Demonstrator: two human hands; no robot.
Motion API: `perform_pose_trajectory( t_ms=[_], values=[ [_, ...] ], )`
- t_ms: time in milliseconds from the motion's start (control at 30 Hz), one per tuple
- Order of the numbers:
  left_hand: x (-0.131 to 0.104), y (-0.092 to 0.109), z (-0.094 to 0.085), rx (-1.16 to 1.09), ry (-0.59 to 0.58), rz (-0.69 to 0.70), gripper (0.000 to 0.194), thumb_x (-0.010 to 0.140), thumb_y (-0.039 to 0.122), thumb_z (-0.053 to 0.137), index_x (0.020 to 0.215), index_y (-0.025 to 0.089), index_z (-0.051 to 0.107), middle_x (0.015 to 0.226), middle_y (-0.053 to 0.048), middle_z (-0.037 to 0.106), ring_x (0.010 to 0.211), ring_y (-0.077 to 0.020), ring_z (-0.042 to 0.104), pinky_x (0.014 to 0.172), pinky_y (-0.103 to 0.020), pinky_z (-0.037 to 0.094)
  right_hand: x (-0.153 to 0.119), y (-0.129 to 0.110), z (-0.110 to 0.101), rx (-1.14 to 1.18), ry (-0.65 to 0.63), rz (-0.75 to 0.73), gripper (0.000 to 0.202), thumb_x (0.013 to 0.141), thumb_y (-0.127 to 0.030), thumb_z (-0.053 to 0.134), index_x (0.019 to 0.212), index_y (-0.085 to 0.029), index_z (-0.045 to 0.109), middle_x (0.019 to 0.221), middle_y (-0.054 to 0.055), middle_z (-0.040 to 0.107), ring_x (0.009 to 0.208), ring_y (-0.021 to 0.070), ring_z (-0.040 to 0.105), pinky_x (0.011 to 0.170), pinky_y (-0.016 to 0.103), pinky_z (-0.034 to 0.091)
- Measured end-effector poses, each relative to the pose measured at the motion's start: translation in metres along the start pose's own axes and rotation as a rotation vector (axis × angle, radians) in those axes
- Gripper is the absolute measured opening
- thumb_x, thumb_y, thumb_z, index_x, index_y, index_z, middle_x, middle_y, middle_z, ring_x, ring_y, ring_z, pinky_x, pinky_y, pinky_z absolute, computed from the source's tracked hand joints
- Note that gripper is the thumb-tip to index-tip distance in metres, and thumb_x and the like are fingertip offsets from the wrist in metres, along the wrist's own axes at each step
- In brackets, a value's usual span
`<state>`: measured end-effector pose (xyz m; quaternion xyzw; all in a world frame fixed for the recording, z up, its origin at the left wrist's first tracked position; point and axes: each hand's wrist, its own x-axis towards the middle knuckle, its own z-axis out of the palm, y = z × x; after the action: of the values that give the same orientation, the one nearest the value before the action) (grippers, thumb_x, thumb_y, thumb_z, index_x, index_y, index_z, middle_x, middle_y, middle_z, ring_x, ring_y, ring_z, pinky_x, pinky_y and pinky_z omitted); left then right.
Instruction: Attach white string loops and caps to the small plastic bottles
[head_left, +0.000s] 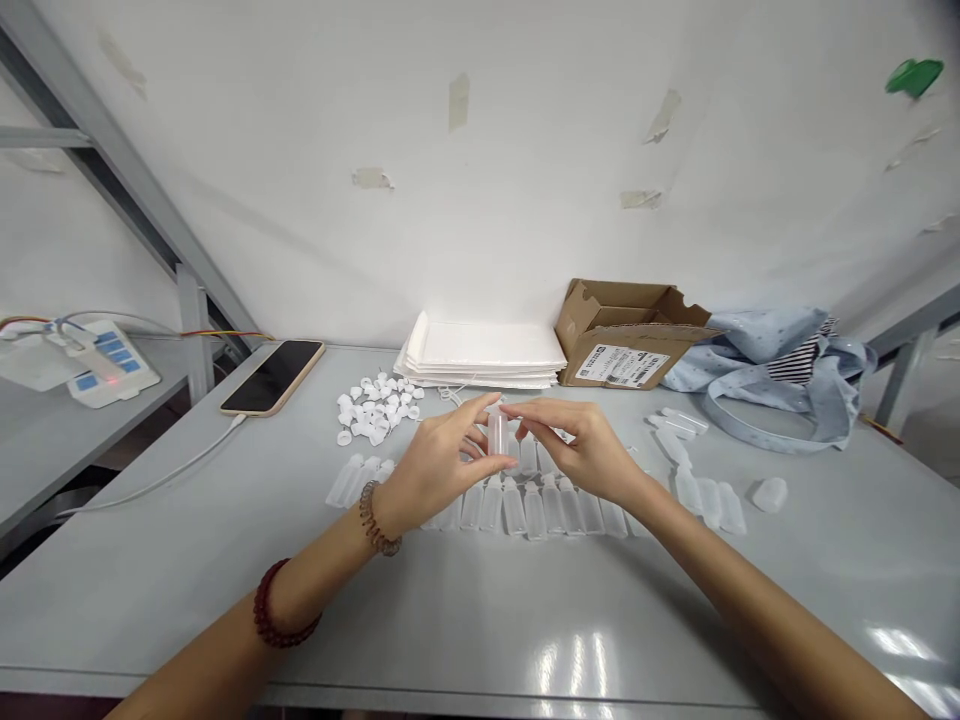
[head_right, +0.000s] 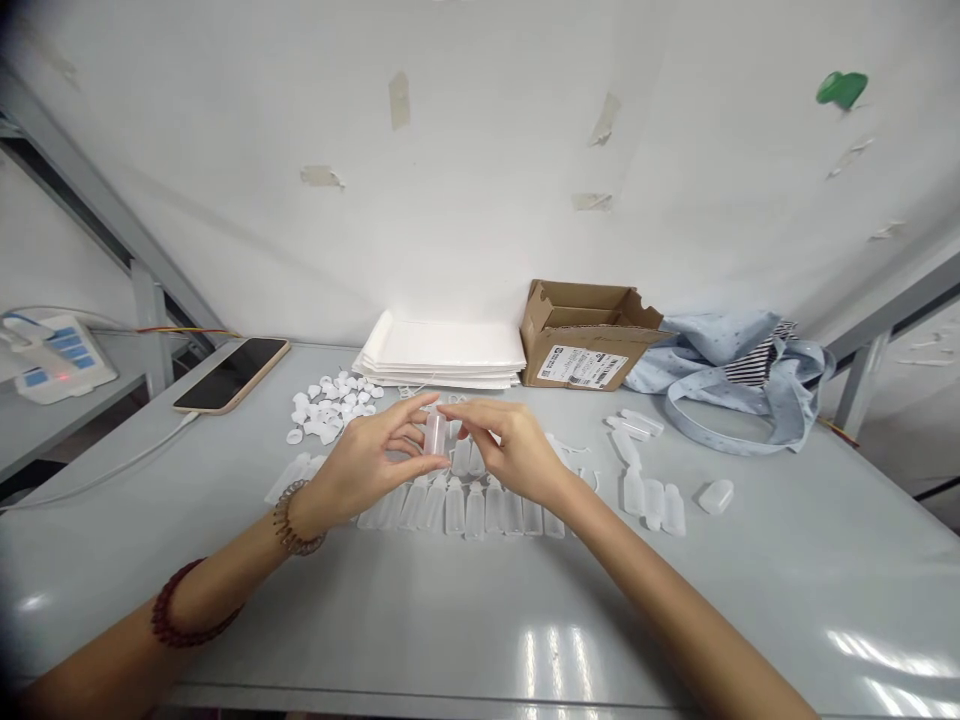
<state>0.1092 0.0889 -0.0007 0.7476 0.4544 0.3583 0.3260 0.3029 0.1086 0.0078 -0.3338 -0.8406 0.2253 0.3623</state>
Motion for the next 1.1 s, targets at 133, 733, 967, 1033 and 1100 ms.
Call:
perform_pose_trajectory(
  t_ms=[133, 733, 967, 1033, 1100],
  values=[
    [0.005, -0.009, -0.005, 0.224, -0.021, 0.19, 0.055, 0.075, 0.042, 0.067, 0.121, 0.02, 0.047, 0.104, -0.007, 0.061, 0.083, -0.0185, 0.06, 0.074, -0.032, 0.053, 0.004, 0.005, -0.001, -0.012, -0.037, -0.029, 0.036, 0.086, -0.009, 0.044, 0.107, -0.024, 0.068, 0.09, 0.002, 0.073, 0.071, 0.0134, 0.065, 0.068, 0.027, 0.052],
    [0.033, -0.037, -0.005, 0.311, -0.221, 0.067, 0.055, 0.062, 0.056, 0.069, 0.099, 0.017, 0.056, 0.1, -0.009, 0.06, 0.095, -0.0269, 0.054, 0.081, -0.039, 0.044, 0.017, 0.054, 0.008, -0.203, -0.195, 0.03, 0.026, 0.084, -0.009, 0.048, 0.096, -0.014, 0.07, 0.092, 0.01, 0.073, 0.085, 0.0224, 0.068, 0.076, 0.033, 0.05],
    [0.035, -0.038, -0.004, 0.305, -0.243, 0.067, 0.057, 0.061, 0.057, 0.07, 0.1, 0.018, 0.056, 0.101, -0.009, 0.06, 0.095, -0.0271, 0.054, 0.081, -0.039, 0.045, 0.017, 0.053, 0.0, -0.169, -0.258, 0.067, 0.023, 0.079, -0.009, 0.051, 0.084, -0.016, 0.072, 0.086, 0.006, 0.074, 0.079, 0.0197, 0.066, 0.074, 0.03, 0.049],
    [0.034, -0.035, -0.008, 0.305, -0.237, 0.084, 0.056, 0.062, 0.056, 0.07, 0.102, 0.019, 0.056, 0.102, -0.008, 0.059, 0.096, -0.0267, 0.053, 0.081, -0.038, 0.045, 0.019, 0.047, -0.005, -0.125, -0.279, 0.097, 0.022, 0.079, -0.011, 0.051, 0.083, -0.018, 0.072, 0.084, 0.004, 0.074, 0.078, 0.0177, 0.066, 0.074, 0.028, 0.048],
    [0.033, -0.029, -0.014, 0.315, -0.23, 0.113, 0.054, 0.064, 0.054, 0.07, 0.102, 0.02, 0.055, 0.103, -0.008, 0.058, 0.097, -0.0261, 0.052, 0.081, -0.037, 0.044, 0.024, 0.043, -0.009, -0.055, -0.266, 0.195, 0.021, 0.08, -0.015, 0.05, 0.084, -0.017, 0.071, 0.084, 0.003, 0.074, 0.078, 0.0175, 0.066, 0.073, 0.028, 0.048]
  ],
)
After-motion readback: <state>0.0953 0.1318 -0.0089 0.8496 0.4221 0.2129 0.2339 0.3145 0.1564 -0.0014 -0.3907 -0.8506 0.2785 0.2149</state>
